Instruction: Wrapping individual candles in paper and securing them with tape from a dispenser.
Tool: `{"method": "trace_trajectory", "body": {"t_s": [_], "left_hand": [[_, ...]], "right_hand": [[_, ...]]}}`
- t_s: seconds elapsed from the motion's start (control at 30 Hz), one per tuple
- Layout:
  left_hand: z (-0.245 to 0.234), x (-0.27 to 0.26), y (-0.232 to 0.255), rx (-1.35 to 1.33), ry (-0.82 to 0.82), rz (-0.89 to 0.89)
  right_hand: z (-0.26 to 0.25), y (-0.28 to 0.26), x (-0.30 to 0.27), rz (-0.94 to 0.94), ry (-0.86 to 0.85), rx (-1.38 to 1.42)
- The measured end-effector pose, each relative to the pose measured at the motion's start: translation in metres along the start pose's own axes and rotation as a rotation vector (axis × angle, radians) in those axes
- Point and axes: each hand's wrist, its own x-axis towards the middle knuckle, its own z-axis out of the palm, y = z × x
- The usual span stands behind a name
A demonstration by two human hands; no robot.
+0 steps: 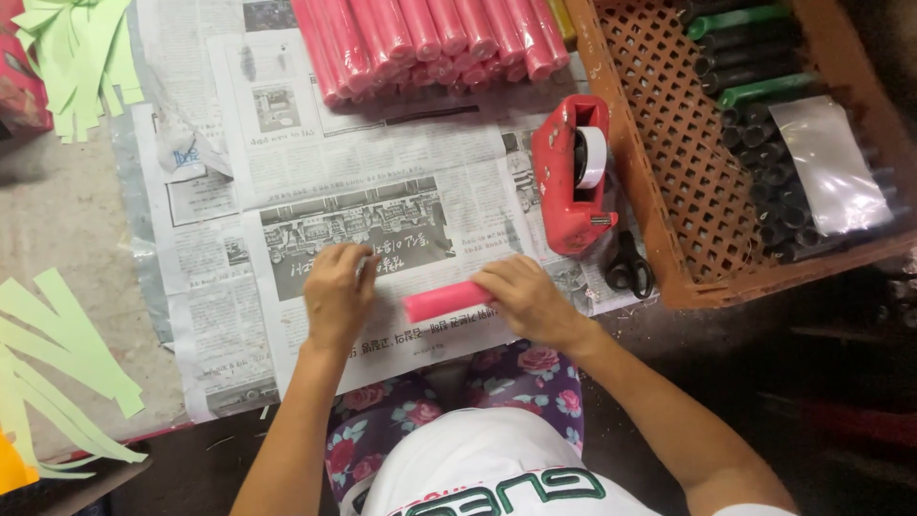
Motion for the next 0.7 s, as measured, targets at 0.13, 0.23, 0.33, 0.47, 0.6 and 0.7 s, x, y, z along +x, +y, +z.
{"method": "trace_trajectory", "body": {"t_s": [0.13, 0.23, 0.33, 0.47, 0.6, 0.7], "left_hand": [[0.021, 0.029, 0.024, 0.185, -0.181, 0.223], [0.042, 0.029, 0.014, 0.237, -0.245, 0.275], [0.037, 0.026, 0.013, 0.284, -0.038, 0.379], [0.043, 0.026, 0.002, 0.395, 0.021, 0.437], [0.035, 0.033, 0.004, 0.427, -0.014, 0.513], [0.022, 0.038, 0.009, 0.433, -0.072, 0.589]], "right_hand": [[-0.035, 0.002, -0.034, 0.164, 0.044, 0.167], [-0.048, 0.002, -0.05, 0.308, 0.13, 0.184], [-0.054, -0.004, -0.054, 0.403, 0.17, 0.282], [-0.049, -0.004, -0.045, 0.466, 0.234, 0.354], [-0.049, -0.009, -0.027, 0.484, 0.285, 0.396], [-0.049, -0.009, -0.023, 0.48, 0.305, 0.402]]}}
